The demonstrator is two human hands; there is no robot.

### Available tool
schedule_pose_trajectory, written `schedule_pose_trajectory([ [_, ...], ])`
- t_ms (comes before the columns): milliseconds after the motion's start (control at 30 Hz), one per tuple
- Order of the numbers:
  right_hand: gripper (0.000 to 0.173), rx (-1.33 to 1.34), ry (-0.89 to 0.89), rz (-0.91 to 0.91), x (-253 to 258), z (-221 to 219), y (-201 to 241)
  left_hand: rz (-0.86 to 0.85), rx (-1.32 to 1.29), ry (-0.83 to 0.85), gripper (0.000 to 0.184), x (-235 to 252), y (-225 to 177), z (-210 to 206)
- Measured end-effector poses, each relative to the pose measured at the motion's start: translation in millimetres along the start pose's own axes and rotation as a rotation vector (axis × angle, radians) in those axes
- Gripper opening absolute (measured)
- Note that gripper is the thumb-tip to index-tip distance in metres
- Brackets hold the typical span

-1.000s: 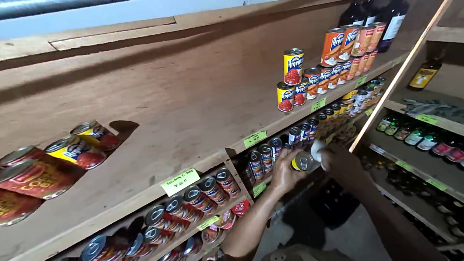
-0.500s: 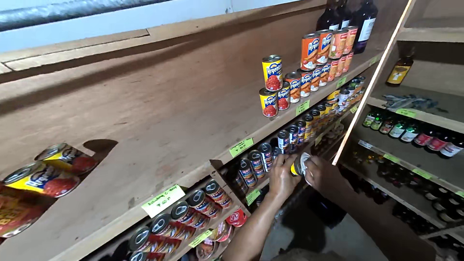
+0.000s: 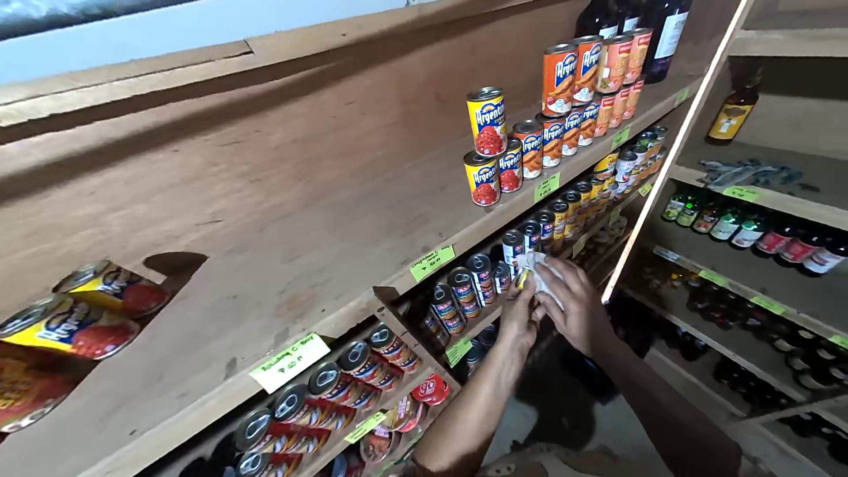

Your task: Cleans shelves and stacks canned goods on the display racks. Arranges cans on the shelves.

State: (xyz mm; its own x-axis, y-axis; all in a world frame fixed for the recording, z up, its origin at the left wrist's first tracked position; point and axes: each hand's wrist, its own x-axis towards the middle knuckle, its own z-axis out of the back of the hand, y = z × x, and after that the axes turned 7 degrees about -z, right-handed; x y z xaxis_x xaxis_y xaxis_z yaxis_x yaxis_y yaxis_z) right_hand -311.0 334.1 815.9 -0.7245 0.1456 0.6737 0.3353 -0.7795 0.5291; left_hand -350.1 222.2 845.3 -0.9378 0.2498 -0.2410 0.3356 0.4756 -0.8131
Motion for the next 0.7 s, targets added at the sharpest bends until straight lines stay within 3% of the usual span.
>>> schedule_pose_trajectory([
  [100,0.02,-0.035,-0.165,0.238,-21.9,-14.0,-18.0,0.072,-0.202,-0.031,0.04,-0.6,-4.7,0.1],
  [167,0.014,0.039,-0.264,0.143,-31.0,-7.3,-26.7,0.094,-0.272,-0.068,0.047,1.1,-7.9,0.5],
  [233,0.023,0.182,-0.342,-0.054,-32.2,6.0,-26.7,0.123,-0.297,-0.11,0.051,1.2,-11.0,0.1],
  [300,0.025,0.196,-0.3,-0.028,-25.3,14.6,-19.9,0.149,-0.281,-0.099,0.05,0.2,-10.0,-2.5],
  [400,0.025,0.009,-0.227,0.141,-12.0,9.2,-11.5,0.187,-0.224,-0.036,0.047,-4.0,-3.5,-3.7],
  [600,0.031,-0.134,-0.218,-0.153,-17.8,4.5,-10.8,-0.069,-0.187,-0.059,0.027,-11.3,-3.6,-5.9],
  [700,0.031,-0.072,-0.269,-0.116,-25.3,2.2,-4.7,-0.084,-0.179,-0.084,0.031,-8.6,-1.8,-6.1],
])
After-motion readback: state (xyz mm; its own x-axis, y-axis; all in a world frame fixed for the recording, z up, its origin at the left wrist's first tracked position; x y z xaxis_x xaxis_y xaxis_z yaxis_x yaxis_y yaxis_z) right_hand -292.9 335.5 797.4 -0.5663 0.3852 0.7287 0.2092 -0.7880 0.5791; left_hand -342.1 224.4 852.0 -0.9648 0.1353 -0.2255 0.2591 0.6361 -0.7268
